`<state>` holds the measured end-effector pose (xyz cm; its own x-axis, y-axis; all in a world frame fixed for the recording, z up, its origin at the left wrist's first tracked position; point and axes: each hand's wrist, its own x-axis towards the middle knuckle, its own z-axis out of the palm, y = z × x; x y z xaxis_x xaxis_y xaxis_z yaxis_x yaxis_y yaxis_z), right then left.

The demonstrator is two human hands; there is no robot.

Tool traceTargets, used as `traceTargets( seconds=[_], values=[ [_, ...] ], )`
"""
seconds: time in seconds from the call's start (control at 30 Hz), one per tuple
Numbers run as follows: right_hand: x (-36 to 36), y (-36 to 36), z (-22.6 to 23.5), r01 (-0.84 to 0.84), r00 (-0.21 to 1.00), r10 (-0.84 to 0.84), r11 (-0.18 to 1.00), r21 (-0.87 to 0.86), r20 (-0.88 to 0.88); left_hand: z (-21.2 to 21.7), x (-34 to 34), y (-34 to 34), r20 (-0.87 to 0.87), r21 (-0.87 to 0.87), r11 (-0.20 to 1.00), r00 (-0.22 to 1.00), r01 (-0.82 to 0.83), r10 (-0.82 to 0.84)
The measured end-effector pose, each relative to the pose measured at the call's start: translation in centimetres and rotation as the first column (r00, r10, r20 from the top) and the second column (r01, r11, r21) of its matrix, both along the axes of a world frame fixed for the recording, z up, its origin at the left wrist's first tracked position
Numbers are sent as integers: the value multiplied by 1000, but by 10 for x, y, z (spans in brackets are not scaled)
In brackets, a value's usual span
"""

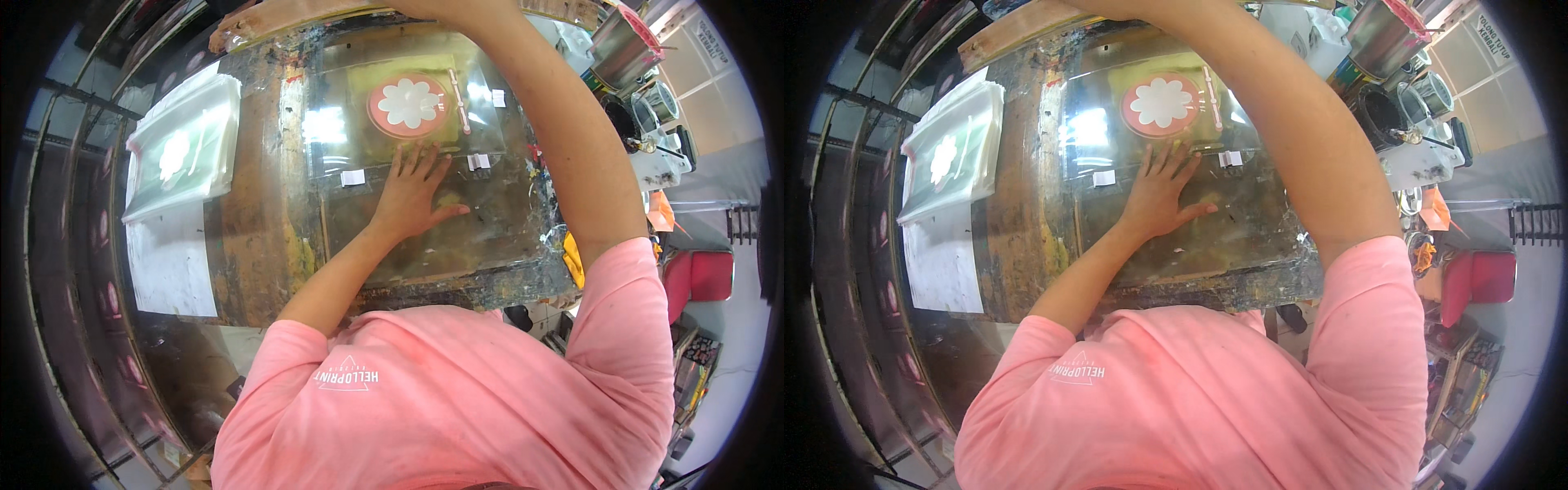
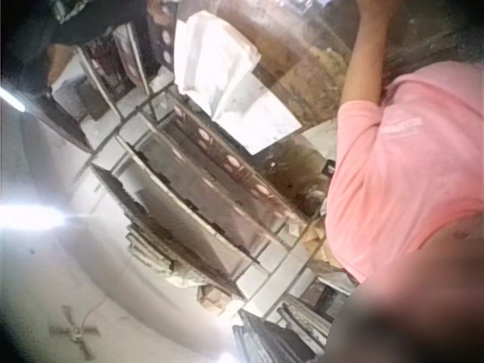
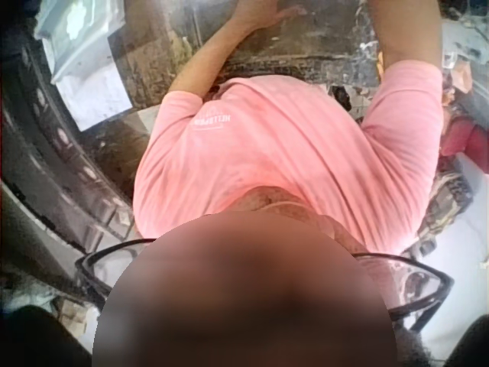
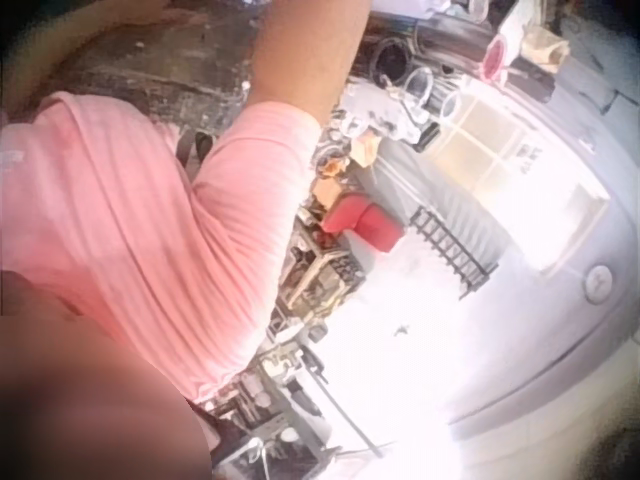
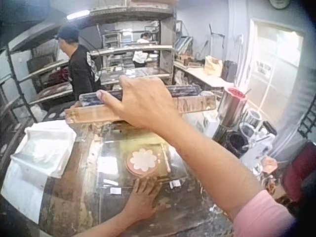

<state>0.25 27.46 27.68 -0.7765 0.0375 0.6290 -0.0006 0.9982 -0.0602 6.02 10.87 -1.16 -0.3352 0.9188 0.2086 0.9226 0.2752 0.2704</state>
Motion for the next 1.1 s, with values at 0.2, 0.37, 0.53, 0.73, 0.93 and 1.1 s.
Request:
traceTargets(
  seconds=[0.2,0.37,0.53,0.73,0.93,1.1],
  values=[
    [-2,2,2,-2,1000,2,1000,-25,-3,2,-4,5,-30,6,1000,1000,-1,1],
    [-5,4,1,-14,998,15,1000,22,-67,3,-5,3,-26,-2,1000,1000,-2,2],
    [-5,4,-2,-34,995,36,999,21,-89,1,-4,3,-36,-25,1000,999,-4,3],
    [-2,0,-6,8,997,-6,1000,24,-82,-1,-4,4,-39,11,1000,999,-5,6],
    [-1,-1,-4,16,997,-13,999,34,-80,-5,-2,3,-69,31,1000,998,0,2],
    [0,-1,-5,13,998,-12,1000,20,-68,39,-14,-11,63,356,926,992,-125,109]
  ],
)
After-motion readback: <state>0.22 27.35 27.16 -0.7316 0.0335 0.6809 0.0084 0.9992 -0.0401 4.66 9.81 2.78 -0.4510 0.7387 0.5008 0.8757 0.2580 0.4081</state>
